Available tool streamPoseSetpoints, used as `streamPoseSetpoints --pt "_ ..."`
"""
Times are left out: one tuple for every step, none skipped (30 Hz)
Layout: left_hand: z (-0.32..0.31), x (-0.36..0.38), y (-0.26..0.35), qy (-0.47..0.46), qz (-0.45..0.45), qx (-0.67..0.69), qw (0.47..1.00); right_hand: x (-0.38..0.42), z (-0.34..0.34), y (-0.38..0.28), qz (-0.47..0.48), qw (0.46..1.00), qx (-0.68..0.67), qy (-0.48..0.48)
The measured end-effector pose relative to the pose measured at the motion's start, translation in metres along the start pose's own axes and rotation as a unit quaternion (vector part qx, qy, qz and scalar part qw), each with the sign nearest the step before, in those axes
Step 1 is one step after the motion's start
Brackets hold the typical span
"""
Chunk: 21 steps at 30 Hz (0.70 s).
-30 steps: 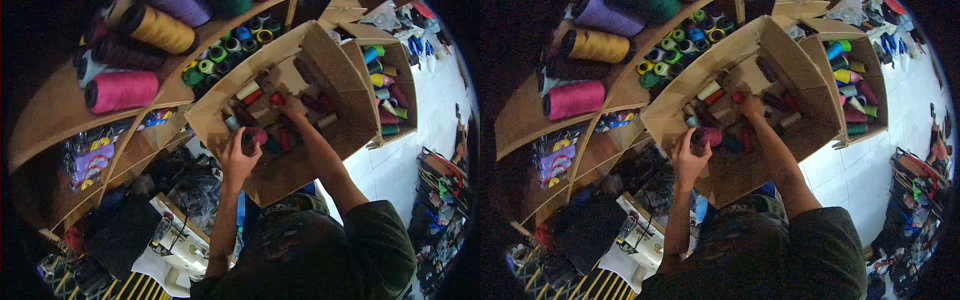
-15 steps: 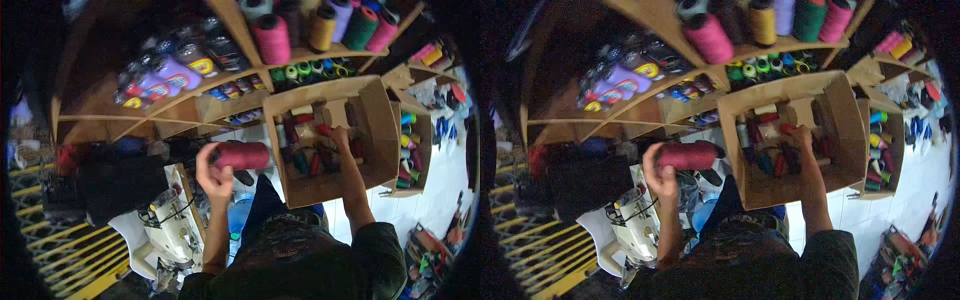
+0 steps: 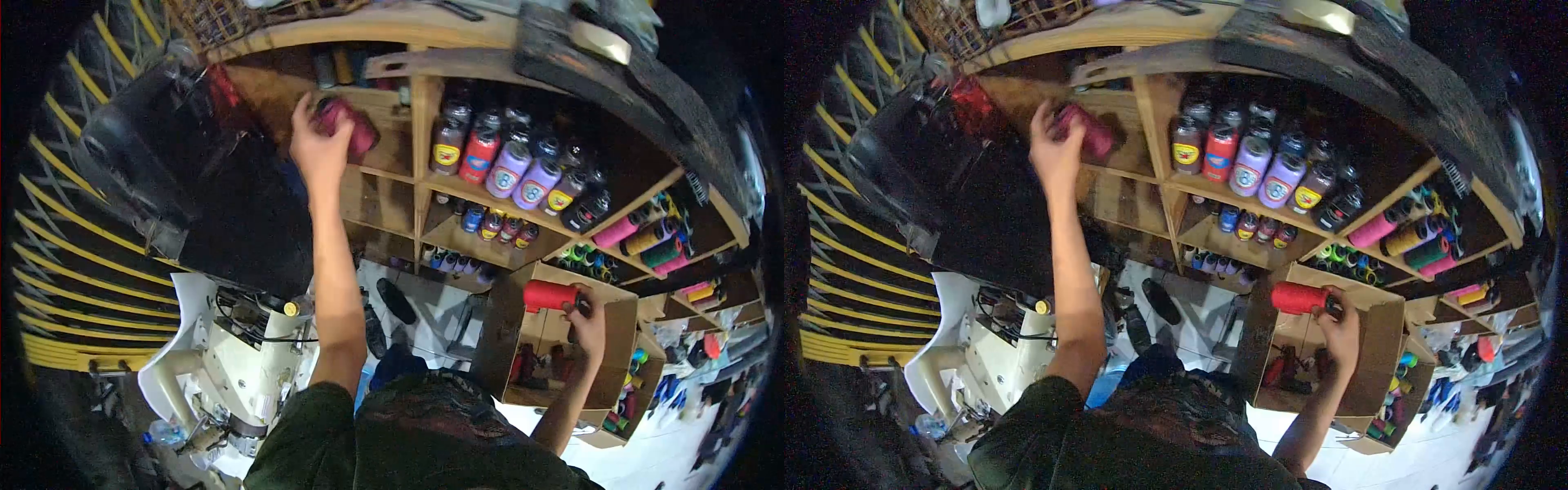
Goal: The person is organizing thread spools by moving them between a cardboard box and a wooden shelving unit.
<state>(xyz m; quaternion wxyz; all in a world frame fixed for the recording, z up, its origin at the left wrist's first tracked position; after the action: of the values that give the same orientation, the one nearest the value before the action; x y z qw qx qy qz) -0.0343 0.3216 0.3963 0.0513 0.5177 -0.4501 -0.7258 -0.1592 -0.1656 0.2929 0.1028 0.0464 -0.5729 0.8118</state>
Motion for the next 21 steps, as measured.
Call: streamPoseSetpoints --pt "-0.013 -0.015 -0.020 0.002 -0.011 0.033 0.999 -0.005 -0.014 -0.008 0.053 0.998 0.001 -0.024" --pt "-0.025 -0.027 -0.038 0.002 -0.022 0.065 0.998 -0.004 -0.030 -0.016 0.024 0.997 -0.041 -0.055" --pt "-0.033 -0.038 -0.042 -0.021 -0.021 -0.012 0.999 -0.005 -0.044 -0.023 0.030 0.998 -0.014 -0.049" --pt "-0.043 -0.051 -0.047 -0.045 -0.020 -0.088 0.995 -0.008 -0.059 -0.030 0.036 0.998 0.013 -0.042" --pt "-0.067 -0.066 -0.084 -0.045 -0.027 -0.039 0.998 -0.007 -0.072 -0.034 0.002 0.999 -0.007 -0.042" --pt "-0.088 -0.071 -0.118 -0.048 -0.032 0.009 0.998 -0.011 -0.084 -0.037 0.055 0.998 0.015 -0.042" --pt "-0.086 -0.075 -0.096 -0.084 0.011 -0.064 0.994 -0.014 -0.094 -0.036 0.057 0.997 0.023 -0.048" --pt "-0.089 -0.083 -0.087 -0.163 0.044 -0.099 0.981 -0.017 -0.102 -0.037 0.061 0.996 0.029 -0.053" --pt "-0.094 -0.091 -0.081 -0.240 0.075 -0.132 0.959 -0.017 -0.109 -0.042 0.067 0.995 0.050 -0.056" --pt "-0.101 -0.095 -0.083 -0.315 0.105 -0.165 0.929 -0.016 -0.115 -0.047 0.072 0.993 0.071 -0.058" --pt "-0.120 -0.097 -0.107 -0.295 0.045 -0.172 0.939 -0.017 -0.121 -0.052 0.078 0.991 0.092 -0.061" --pt "-0.140 -0.098 -0.133 -0.273 -0.016 -0.182 0.945 -0.019 -0.126 -0.057 0.075 0.991 0.092 -0.060" --pt "-0.159 -0.092 -0.158 -0.219 -0.083 -0.159 0.959 -0.018 -0.130 -0.059 0.070 0.992 0.092 -0.060" --pt "-0.172 -0.090 -0.172 -0.164 -0.148 -0.135 0.966 -0.016 -0.134 -0.062 0.063 0.992 0.092 -0.060" --pt "-0.177 -0.091 -0.174 -0.144 -0.176 -0.128 0.965 -0.013 -0.138 -0.068 0.061 0.993 0.087 -0.055" --pt "-0.181 -0.092 -0.176 -0.124 -0.203 -0.122 0.964 -0.014 -0.141 -0.069 0.073 0.992 0.087 -0.055" --pt "-0.182 -0.086 -0.181 -0.130 -0.169 -0.089 0.973 -0.015 -0.143 -0.069 0.084 0.991 0.087 -0.054" --pt "-0.181 -0.082 -0.180 -0.136 -0.156 -0.063 0.976 -0.016 -0.145 -0.068 0.097 0.990 0.086 -0.054" --pt "-0.177 -0.079 -0.174 -0.142 -0.143 -0.038 0.979 -0.018 -0.146 -0.066 0.094 0.990 0.089 -0.054" --pt "-0.172 -0.080 -0.169 -0.150 -0.153 -0.019 0.977 -0.019 -0.147 -0.068 0.096 0.989 0.097 -0.055" --pt "-0.164 -0.083 -0.160 -0.157 -0.163 -0.001 0.974 -0.018 -0.150 -0.075 0.097 0.988 0.105 -0.057"
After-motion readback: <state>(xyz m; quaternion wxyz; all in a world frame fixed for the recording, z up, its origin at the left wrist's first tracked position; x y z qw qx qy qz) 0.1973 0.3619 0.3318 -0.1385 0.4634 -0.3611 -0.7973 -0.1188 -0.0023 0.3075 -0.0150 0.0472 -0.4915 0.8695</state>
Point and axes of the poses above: each hand's wrist, its own x-axis away from the middle knuckle, its own z-axis out of the back of the hand, y = z × x, the point moved 2 cm from there along -x, towards the middle knuckle, and after that the axes turned 8 degrees about -z, right-handed, at the moved point
